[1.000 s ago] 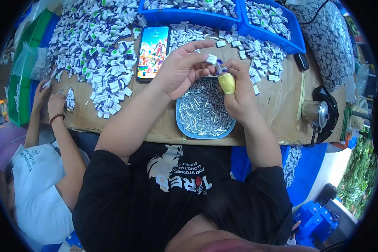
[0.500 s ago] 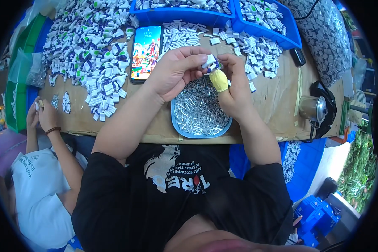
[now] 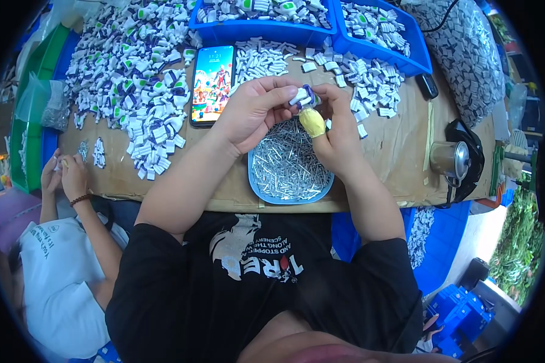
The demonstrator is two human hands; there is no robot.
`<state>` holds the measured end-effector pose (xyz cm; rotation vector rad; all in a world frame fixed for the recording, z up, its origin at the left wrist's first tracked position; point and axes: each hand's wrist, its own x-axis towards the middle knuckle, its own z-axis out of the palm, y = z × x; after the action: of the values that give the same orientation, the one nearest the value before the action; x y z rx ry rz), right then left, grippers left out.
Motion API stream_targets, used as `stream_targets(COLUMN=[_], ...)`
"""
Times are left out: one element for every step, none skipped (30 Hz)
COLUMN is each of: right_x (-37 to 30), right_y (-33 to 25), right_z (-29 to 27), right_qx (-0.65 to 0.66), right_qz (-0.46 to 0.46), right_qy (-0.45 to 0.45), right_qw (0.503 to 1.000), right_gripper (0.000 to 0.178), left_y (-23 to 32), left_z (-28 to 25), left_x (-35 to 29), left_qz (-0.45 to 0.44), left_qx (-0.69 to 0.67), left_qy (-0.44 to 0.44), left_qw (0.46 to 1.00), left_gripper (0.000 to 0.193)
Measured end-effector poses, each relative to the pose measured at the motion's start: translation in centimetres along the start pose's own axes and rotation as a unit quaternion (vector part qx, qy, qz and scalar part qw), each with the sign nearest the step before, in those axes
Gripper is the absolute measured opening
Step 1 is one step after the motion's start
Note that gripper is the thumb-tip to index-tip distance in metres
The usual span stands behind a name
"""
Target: Assemble small white components with yellow components at a workstation.
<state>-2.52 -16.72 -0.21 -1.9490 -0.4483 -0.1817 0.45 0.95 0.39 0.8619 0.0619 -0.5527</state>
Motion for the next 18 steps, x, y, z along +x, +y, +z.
stream_targets(right_x=[0.03, 0.03, 0.06, 0.07, 0.08, 0.04, 0.02, 0.01, 0.02, 0.04, 0.06, 0.08, 0.07, 0.08, 0.08, 0.09, 0.09, 0.08], right_y=[-0.07, -0.12, -0.17, -0.22, -0.27, -0.33, -0.39, -0.43, -0.44, -0.46, -0.48, -0.48, -0.47, -0.46, -0.44, -0.42, -0.39, -0.35], right_z=[-0.05, -0.08, -0.08, -0.06, -0.06, -0.12, -0.23, -0.3, -0.35, -0.39, -0.4, -0.37, -0.32, -0.27, -0.25, -0.26, -0.27, -0.22], right_qx=[-0.007, -0.015, -0.015, -0.011, -0.006, -0.006, -0.015, -0.025, -0.025, -0.037, -0.049, -0.049, -0.048, -0.047, -0.047, -0.049, -0.051, -0.051], right_qz=[-0.003, -0.005, -0.005, -0.006, -0.006, -0.006, 0.01, 0.026, 0.026, 0.021, 0.017, 0.016, 0.014, 0.013, 0.012, 0.013, 0.013, 0.012], right_qy=[0.005, 0.01, 0.01, 0.013, 0.016, 0.016, 0.001, -0.014, -0.014, -0.012, -0.009, -0.01, -0.005, -0.001, -0.001, -0.001, -0.001, -0.002], right_qw=[1.0, 1.0, 1.0, 1.0, 1.0, 1.0, 1.0, 0.999, 0.999, 0.999, 0.999, 0.999, 0.999, 0.999, 0.999, 0.999, 0.999, 0.999], right_gripper=[0.042, 0.043, 0.043, 0.043, 0.043, 0.043, 0.042, 0.041, 0.041, 0.041, 0.041, 0.041, 0.041, 0.04, 0.04, 0.041, 0.041, 0.041], left_y=[0.02, 0.03, 0.07, 0.09, 0.12, 0.13, 0.15, 0.15, 0.1, 0.0, -0.06, -0.07, -0.07, -0.04, -0.02, 0.0, 0.03, 0.03], left_z=[0.07, 0.12, 0.06, -0.09, -0.16, -0.13, -0.05, 0.0, 0.02, 0.02, 0.02, 0.01, -0.01, -0.03, -0.05, -0.07, -0.09, -0.12], left_x=[0.01, 0.03, 0.1, 0.17, 0.22, 0.17, 0.1, 0.06, 0.09, 0.13, 0.16, 0.18, 0.21, 0.23, 0.23, 0.25, 0.26, 0.23], left_qz=[-0.004, -0.007, -0.007, -0.008, -0.01, -0.01, -0.011, -0.011, -0.011, -0.012, -0.012, -0.011, -0.013, -0.015, -0.015, -0.015, -0.015, -0.014], left_qx=[-0.007, -0.015, -0.014, -0.021, -0.029, -0.029, -0.023, -0.018, -0.018, -0.027, -0.035, -0.035, -0.043, -0.05, -0.051, -0.05, -0.05, -0.05], left_qy=[0.005, 0.01, 0.01, 0.006, 0.002, 0.002, 0.001, -0.001, -0.001, -0.004, -0.006, -0.006, 0.005, 0.015, 0.015, 0.006, -0.003, -0.002], left_qw=[1.0, 1.0, 1.0, 1.0, 1.0, 1.0, 1.0, 1.0, 1.0, 1.0, 0.999, 0.999, 0.999, 0.998, 0.998, 0.999, 0.999, 0.999], left_gripper=[0.02, 0.02, 0.02, 0.02, 0.02, 0.02, 0.019, 0.019, 0.019, 0.019, 0.019, 0.019, 0.019, 0.019, 0.019, 0.019, 0.019, 0.019])
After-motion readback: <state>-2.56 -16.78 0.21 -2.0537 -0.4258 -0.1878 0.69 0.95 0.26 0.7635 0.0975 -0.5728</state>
